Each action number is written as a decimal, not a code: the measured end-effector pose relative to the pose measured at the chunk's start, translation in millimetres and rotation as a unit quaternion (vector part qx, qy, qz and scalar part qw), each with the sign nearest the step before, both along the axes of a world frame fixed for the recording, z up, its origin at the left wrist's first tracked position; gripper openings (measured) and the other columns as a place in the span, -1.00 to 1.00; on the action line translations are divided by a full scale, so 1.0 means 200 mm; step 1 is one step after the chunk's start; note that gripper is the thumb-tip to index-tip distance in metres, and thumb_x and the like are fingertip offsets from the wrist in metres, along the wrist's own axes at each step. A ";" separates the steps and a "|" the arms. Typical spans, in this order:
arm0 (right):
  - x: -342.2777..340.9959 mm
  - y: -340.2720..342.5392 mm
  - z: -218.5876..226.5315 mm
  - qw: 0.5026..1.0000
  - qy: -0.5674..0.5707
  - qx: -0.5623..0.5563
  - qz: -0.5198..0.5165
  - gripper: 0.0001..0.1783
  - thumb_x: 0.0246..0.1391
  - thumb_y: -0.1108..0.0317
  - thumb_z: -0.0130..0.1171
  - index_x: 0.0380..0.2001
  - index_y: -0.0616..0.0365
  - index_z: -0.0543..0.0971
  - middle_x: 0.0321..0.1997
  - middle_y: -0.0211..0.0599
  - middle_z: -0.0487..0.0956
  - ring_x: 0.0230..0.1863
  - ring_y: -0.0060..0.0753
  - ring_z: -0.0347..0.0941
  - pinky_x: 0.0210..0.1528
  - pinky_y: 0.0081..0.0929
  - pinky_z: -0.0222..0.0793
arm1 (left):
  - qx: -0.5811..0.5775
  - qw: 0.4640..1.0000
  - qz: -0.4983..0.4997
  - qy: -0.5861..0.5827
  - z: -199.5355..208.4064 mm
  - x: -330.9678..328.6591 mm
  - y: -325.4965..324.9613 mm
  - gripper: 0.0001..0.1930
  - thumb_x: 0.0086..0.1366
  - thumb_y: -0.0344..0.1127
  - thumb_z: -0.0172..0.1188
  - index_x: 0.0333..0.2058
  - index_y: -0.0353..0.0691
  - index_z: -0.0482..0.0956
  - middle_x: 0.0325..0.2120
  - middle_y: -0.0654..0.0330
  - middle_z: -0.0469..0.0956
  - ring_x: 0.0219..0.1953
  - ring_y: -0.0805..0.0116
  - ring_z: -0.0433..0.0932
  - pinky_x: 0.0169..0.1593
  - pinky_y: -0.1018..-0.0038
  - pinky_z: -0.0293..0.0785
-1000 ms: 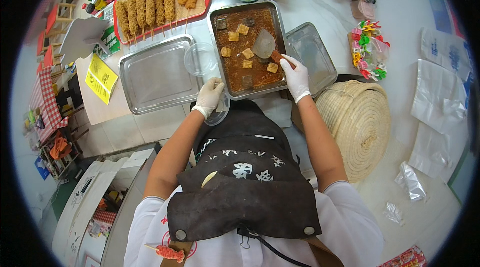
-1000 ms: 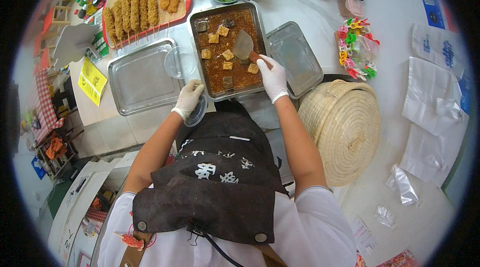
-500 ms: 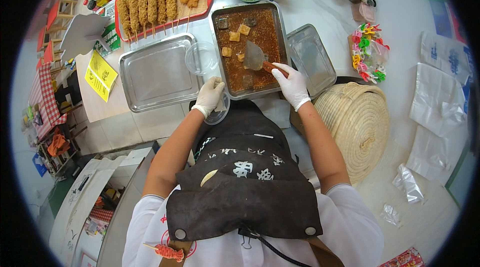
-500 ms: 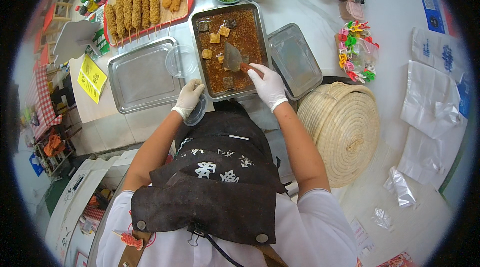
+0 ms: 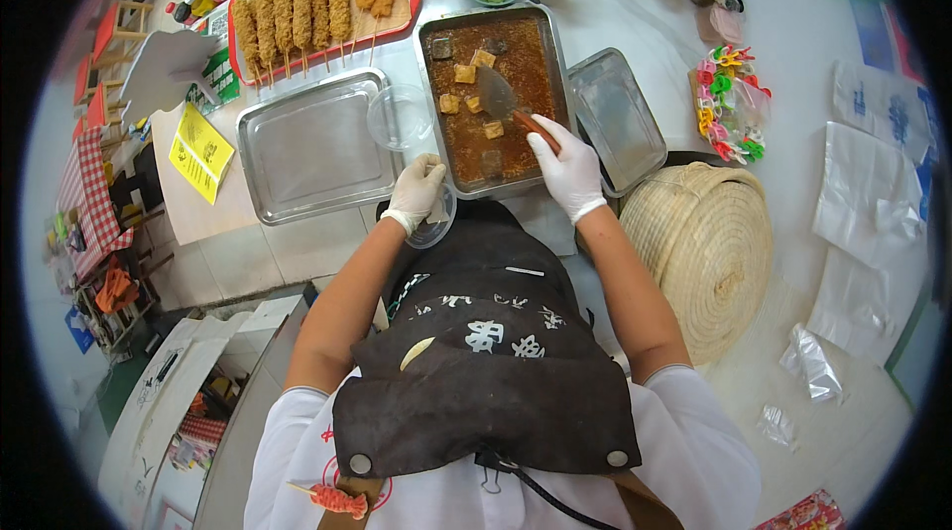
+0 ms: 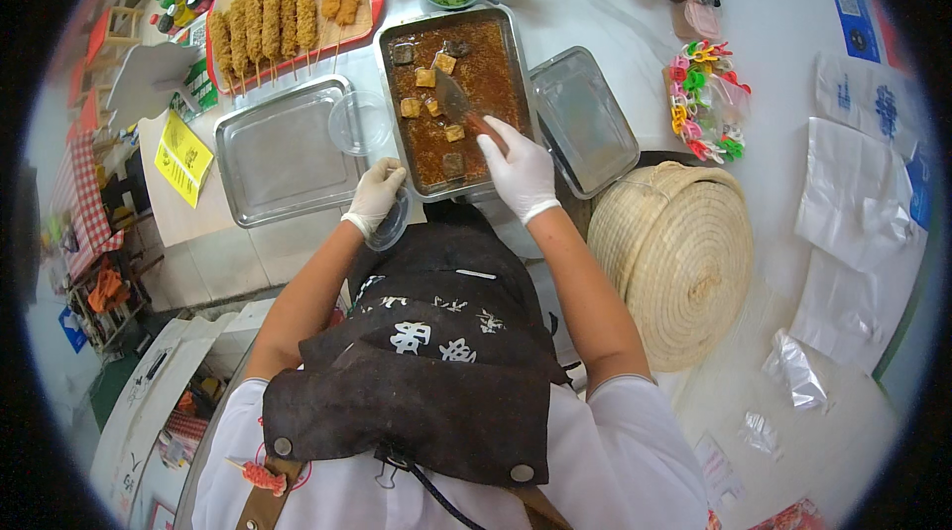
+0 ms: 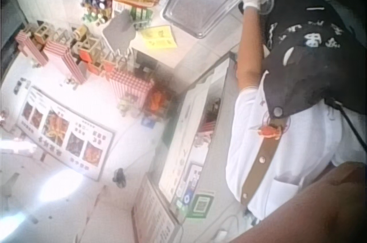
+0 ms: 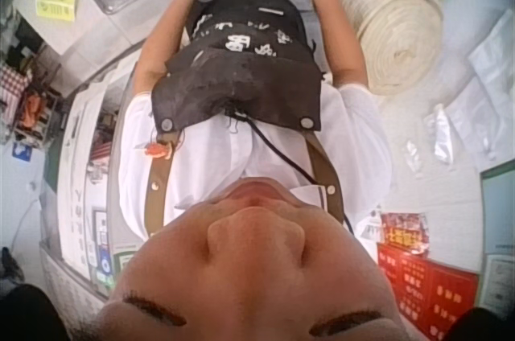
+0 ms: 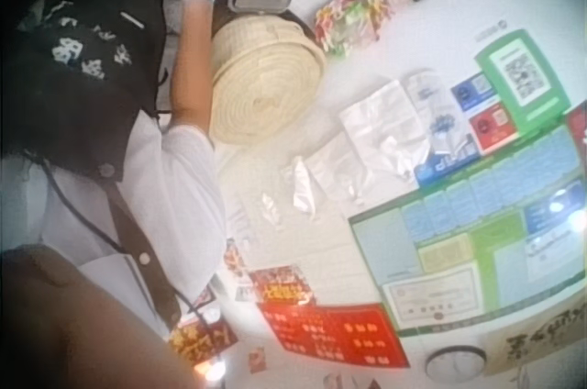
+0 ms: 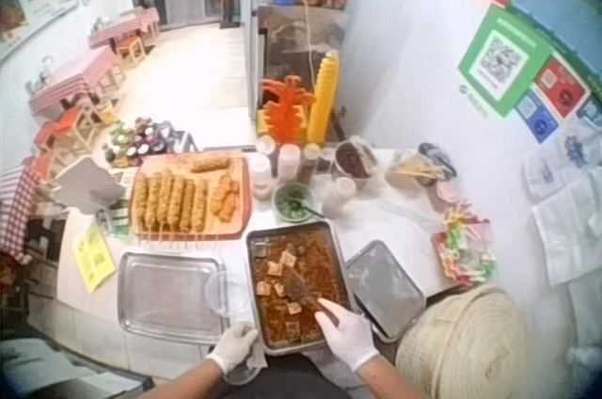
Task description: The person scoops seasoned cubes from a metal tray into a plastic container using a spatula, then adds skewers and a spoonful of sauce from a refrigerator. They sprinkle chopped green onions on top, place a lid on the container, and set it on the counter.
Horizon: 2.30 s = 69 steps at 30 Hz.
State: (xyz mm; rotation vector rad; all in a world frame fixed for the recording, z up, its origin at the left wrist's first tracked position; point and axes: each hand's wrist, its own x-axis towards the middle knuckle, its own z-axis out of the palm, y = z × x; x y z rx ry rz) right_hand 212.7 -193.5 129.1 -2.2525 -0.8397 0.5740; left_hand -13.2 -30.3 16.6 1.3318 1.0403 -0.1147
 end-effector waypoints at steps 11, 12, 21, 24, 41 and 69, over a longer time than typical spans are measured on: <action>-0.01 0.10 0.07 0.985 -0.060 -0.144 0.076 -0.55 0.40 -0.03 0.21 0.15 -0.03 0.73 -0.09 -0.07 0.80 -0.11 0.10 0.74 -0.01 -0.01 0.62 | 0.035 0.999 -0.012 0.012 0.00 0.01 0.00 -0.73 0.57 -0.21 0.21 0.04 -0.29 0.63 -0.32 0.25 0.67 -0.29 0.50 0.58 -0.15 0.44 0.55; -0.01 0.09 0.08 0.983 -0.065 -0.149 0.084 -0.55 0.39 -0.03 0.21 0.15 -0.02 0.73 -0.10 -0.07 0.80 -0.12 0.10 0.74 -0.02 0.00 0.62 | 0.026 1.000 -0.008 0.009 0.00 0.00 0.00 -0.73 0.57 -0.21 0.22 0.04 -0.30 0.63 -0.32 0.24 0.67 -0.29 0.50 0.58 -0.16 0.43 0.55; 0.01 0.14 0.03 0.990 -0.068 -0.106 0.067 -0.59 0.41 0.02 0.21 0.15 -0.03 0.71 -0.18 -0.06 0.78 -0.16 0.12 0.73 -0.09 0.01 0.60 | 0.027 0.999 -0.017 0.021 0.07 0.02 0.01 -0.70 0.56 -0.19 0.23 0.06 -0.31 0.63 -0.35 0.23 0.67 -0.33 0.49 0.56 -0.19 0.43 0.53; 0.06 0.15 0.01 0.996 -0.045 -0.063 0.050 -0.57 0.41 -0.01 0.21 0.16 -0.01 0.70 -0.14 -0.01 0.78 -0.11 0.14 0.72 -0.03 -0.01 0.61 | 0.048 0.998 -0.027 0.025 0.05 0.02 0.02 -0.71 0.57 -0.19 0.20 0.06 -0.28 0.64 -0.37 0.18 0.69 -0.36 0.39 0.63 -0.20 0.36 0.56; 1.01 0.11 -0.28 0.955 0.246 -0.072 -0.149 -0.36 0.46 -0.32 0.06 -0.06 0.09 0.67 -0.41 -0.49 0.57 -0.50 -0.62 0.42 -0.38 -0.55 0.36 | 0.054 0.998 -0.019 0.016 0.00 0.01 0.00 -0.76 0.54 -0.26 0.22 -0.02 -0.31 0.67 -0.31 0.24 0.70 -0.26 0.45 0.63 -0.10 0.41 0.57; 2.28 0.54 -0.50 0.865 -0.031 0.127 -0.484 -0.49 0.20 -0.07 0.44 -0.07 0.19 0.77 0.00 -0.02 0.80 0.07 0.00 0.73 0.17 -0.11 0.56 | -0.040 0.969 0.244 0.027 0.02 0.02 0.11 -0.59 0.65 0.00 0.16 -0.05 -0.31 0.64 -0.39 0.24 0.71 -0.48 0.64 0.31 -0.35 0.57 0.24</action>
